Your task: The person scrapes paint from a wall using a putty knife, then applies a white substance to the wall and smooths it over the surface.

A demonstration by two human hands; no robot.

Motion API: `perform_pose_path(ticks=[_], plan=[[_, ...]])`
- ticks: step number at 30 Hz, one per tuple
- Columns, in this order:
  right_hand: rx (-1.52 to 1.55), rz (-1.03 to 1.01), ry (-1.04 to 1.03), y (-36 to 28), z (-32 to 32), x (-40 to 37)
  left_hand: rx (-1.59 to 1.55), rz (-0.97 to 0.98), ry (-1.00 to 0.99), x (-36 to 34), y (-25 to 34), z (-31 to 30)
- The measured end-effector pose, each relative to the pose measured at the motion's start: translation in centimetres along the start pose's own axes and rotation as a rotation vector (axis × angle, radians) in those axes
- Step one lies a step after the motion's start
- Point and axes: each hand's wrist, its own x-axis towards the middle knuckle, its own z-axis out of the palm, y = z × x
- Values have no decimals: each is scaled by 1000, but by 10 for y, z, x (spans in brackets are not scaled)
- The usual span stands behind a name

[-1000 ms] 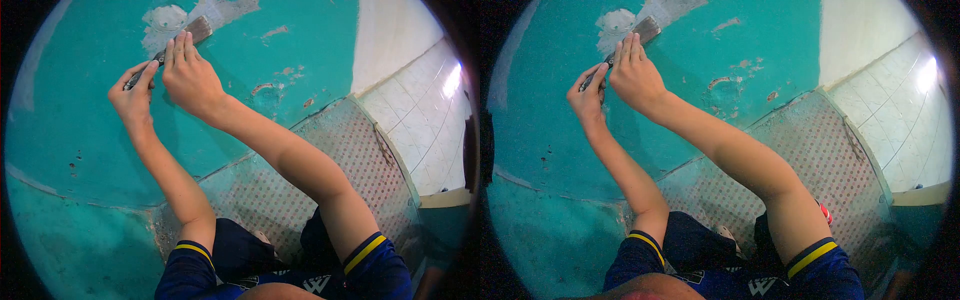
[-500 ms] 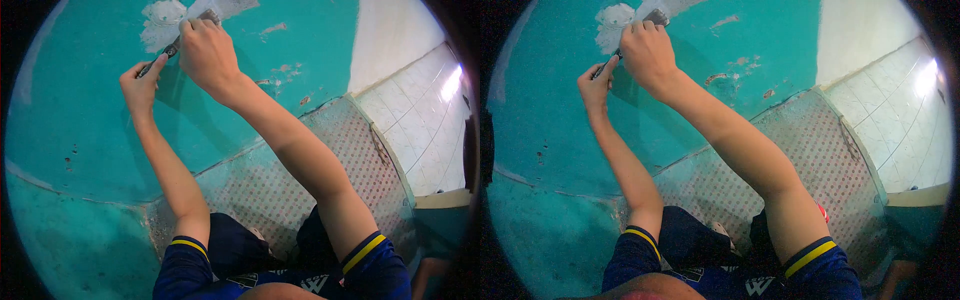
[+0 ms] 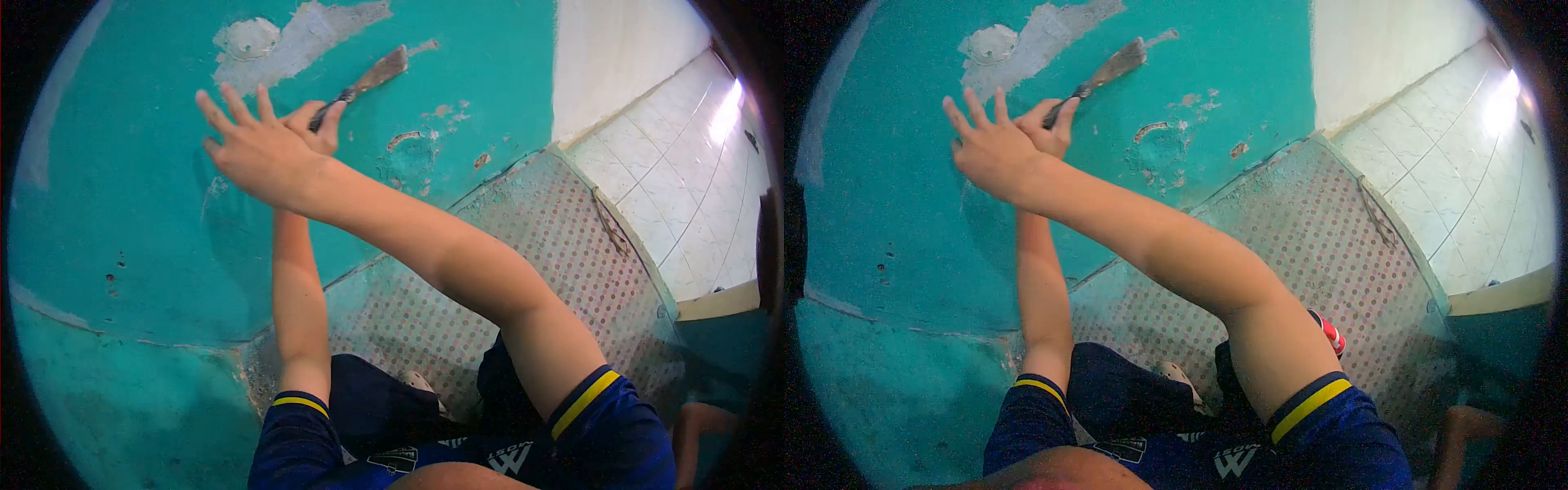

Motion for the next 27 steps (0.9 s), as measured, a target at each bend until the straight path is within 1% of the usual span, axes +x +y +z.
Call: perform_pose_path(ticks=[1,2,4,5,7,8,10,11,13,14,16,17,19,20,22,23,24,25,26,27], plan=[[57,-75,-141,-1,-2,-3,-306,-241,-204,-9,6,12],[51,-71,-139,-4,-1,-3,-310,-235,-206,-14,15,21],[209,-74,-301,-11,3,-1,-196,-157,-367,-26,34,38],[206,-74,-304,-13,0,2,-199,-157,-367,-31,43,44],[366,-21,-368,-19,-4,5,-175,-235,-725,-46,60,54],[365,-20,-374,-22,-5,4,-180,-237,-725,-60,64,62],[408,-31,-257,-27,-5,2,-341,-301,-868,-92,69,76],[405,-34,-261,-29,-3,1,-345,-302,-865,-105,71,81],[487,-8,-266,-29,0,-2,-413,-375,-1039,-131,74,88],[485,-5,-268,-27,-1,-3,-416,-374,-1042,-142,77,88],[491,-11,-416,-23,-2,-4,-520,-182,-843,-165,79,86],[491,-10,-416,-22,-1,-4,-521,-182,-845,-184,80,87],[511,8,-518,-18,0,-5,-595,-23,-567,-215,83,85],[508,11,-521,-17,7,-10,-599,-23,-568,-212,89,74],[385,-112,-246,-19,17,-23,-1110,-826,-993,-207,102,54],[390,-112,-251,-18,17,-25,-1112,-834,-992,-233,94,75],[486,-33,-321,-16,15,-25,-1466,-1061,-1067,-277,79,114],[580,49,-387,-12,11,-23,-1825,-1284,-1119,-272,77,116],[582,49,-384,-9,8,-19,-1820,-1285,-1119,-272,79,113],[815,253,-420,-5,5,-14,-1731,-1041,-1067,-273,84,110]])
